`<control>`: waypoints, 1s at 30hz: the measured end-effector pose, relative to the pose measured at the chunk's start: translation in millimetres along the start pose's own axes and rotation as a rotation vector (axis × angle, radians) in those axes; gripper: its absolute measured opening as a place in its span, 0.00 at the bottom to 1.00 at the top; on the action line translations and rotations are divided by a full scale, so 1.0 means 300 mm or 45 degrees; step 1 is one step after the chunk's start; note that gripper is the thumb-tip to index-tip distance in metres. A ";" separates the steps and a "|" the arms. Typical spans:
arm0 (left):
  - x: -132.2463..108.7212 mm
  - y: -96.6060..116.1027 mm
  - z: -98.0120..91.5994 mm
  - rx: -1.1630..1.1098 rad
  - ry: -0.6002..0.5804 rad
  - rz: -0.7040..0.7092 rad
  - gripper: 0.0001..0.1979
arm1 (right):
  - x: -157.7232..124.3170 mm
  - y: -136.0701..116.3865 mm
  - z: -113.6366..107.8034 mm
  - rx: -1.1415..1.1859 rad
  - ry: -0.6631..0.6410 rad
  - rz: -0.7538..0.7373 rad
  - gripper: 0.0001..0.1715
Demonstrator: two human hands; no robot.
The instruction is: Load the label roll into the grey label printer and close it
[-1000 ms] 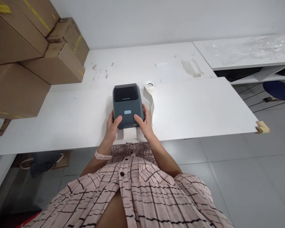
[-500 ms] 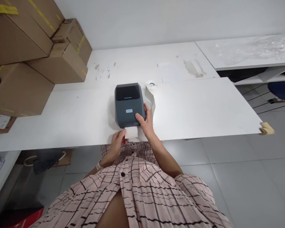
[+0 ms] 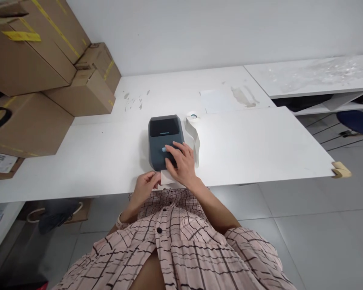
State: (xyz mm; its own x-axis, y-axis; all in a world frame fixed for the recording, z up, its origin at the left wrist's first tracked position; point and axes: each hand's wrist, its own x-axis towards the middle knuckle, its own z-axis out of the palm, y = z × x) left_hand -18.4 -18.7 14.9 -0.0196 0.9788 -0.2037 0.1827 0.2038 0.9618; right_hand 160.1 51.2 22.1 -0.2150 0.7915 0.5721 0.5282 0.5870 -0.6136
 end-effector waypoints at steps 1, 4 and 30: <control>0.002 -0.001 -0.019 0.011 0.111 0.026 0.22 | 0.005 -0.011 -0.005 -0.037 -0.052 -0.018 0.22; 0.024 -0.001 -0.056 0.051 0.476 0.131 0.17 | 0.024 -0.038 -0.012 -0.129 -0.155 0.001 0.19; 0.460 0.054 -0.039 -0.020 0.326 0.221 0.43 | 0.698 0.123 -0.020 0.330 0.135 -0.015 0.46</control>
State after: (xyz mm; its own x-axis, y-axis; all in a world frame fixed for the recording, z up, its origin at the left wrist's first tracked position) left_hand -29.6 119.8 4.6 -0.2366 0.9715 0.0144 0.1894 0.0316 0.9814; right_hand 139.5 237.5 122.4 -0.1256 0.7699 0.6257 0.2951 0.6311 -0.7174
